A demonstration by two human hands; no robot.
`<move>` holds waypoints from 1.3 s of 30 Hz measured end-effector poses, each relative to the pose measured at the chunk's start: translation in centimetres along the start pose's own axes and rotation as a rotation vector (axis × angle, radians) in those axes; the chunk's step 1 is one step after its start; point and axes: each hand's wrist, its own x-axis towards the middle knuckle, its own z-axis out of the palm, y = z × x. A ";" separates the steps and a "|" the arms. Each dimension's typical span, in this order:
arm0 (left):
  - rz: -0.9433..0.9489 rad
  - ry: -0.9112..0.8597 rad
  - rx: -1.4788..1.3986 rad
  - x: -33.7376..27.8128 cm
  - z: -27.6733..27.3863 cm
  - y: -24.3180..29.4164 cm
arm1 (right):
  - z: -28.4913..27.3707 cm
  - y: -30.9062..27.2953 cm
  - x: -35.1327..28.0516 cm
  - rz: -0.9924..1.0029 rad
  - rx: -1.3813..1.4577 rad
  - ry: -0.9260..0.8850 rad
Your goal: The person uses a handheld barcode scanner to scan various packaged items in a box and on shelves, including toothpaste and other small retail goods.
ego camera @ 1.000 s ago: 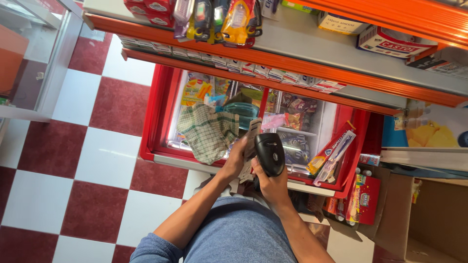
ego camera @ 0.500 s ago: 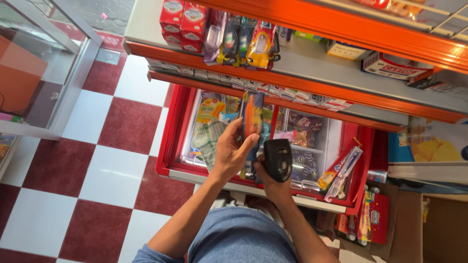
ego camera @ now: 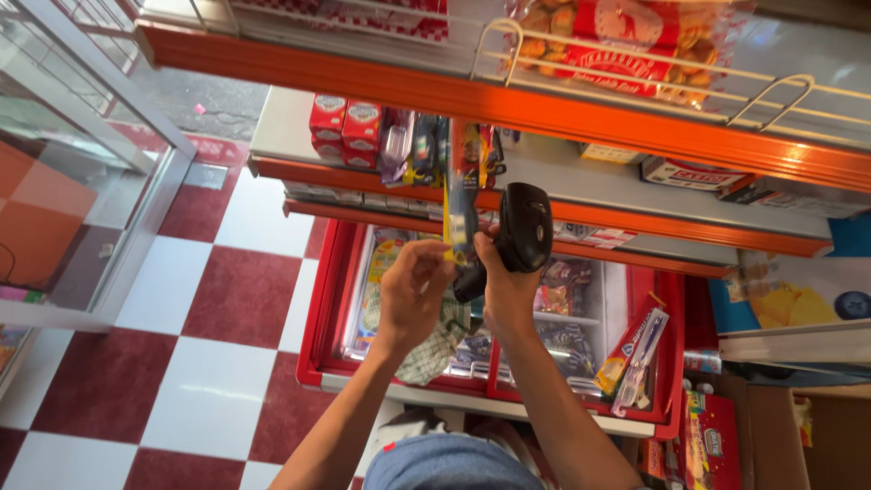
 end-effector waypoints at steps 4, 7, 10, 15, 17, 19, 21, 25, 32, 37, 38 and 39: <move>-0.070 0.056 -0.111 3.8 -0.7 -0.1 | 1.3 -0.6 0.7 0.032 0.061 -0.020; -0.044 0.068 -0.095 5.6 -0.8 0.0 | 2.2 -1.5 0.9 0.088 0.064 -0.034; 0.000 0.107 0.010 6.7 -0.9 0.0 | 2.5 -2.0 1.2 0.112 0.100 -0.077; 0.102 0.238 0.204 8.1 -0.8 -0.1 | 2.8 -0.8 2.4 0.077 -0.127 -0.128; 0.126 0.291 0.273 8.4 -0.5 -0.1 | 3.2 -0.7 2.6 0.074 -0.104 -0.155; 0.099 0.307 0.294 8.6 -0.2 -0.2 | 3.4 -1.2 2.2 0.071 -0.083 -0.180; 0.071 0.320 0.314 8.2 0.3 -0.7 | 3.1 -2.0 1.6 -0.019 -0.105 -0.224; 0.165 0.291 0.150 5.5 2.3 -3.1 | -0.2 -2.9 0.2 0.068 -0.109 -0.181; -0.036 -0.099 0.184 -3.6 10.9 -7.4 | -13.8 -1.4 -4.2 0.159 -0.157 -0.029; -0.282 -0.394 0.297 -8.6 17.5 -11.7 | -25.6 -1.1 -7.9 0.173 -0.422 0.254; -0.353 -0.476 0.338 -9.6 18.6 -12.8 | -28.0 -1.2 -8.8 0.228 -0.448 0.320; -0.359 -0.494 0.337 -10.4 19.8 -14.0 | -30.1 -1.1 -9.3 0.282 -0.469 0.378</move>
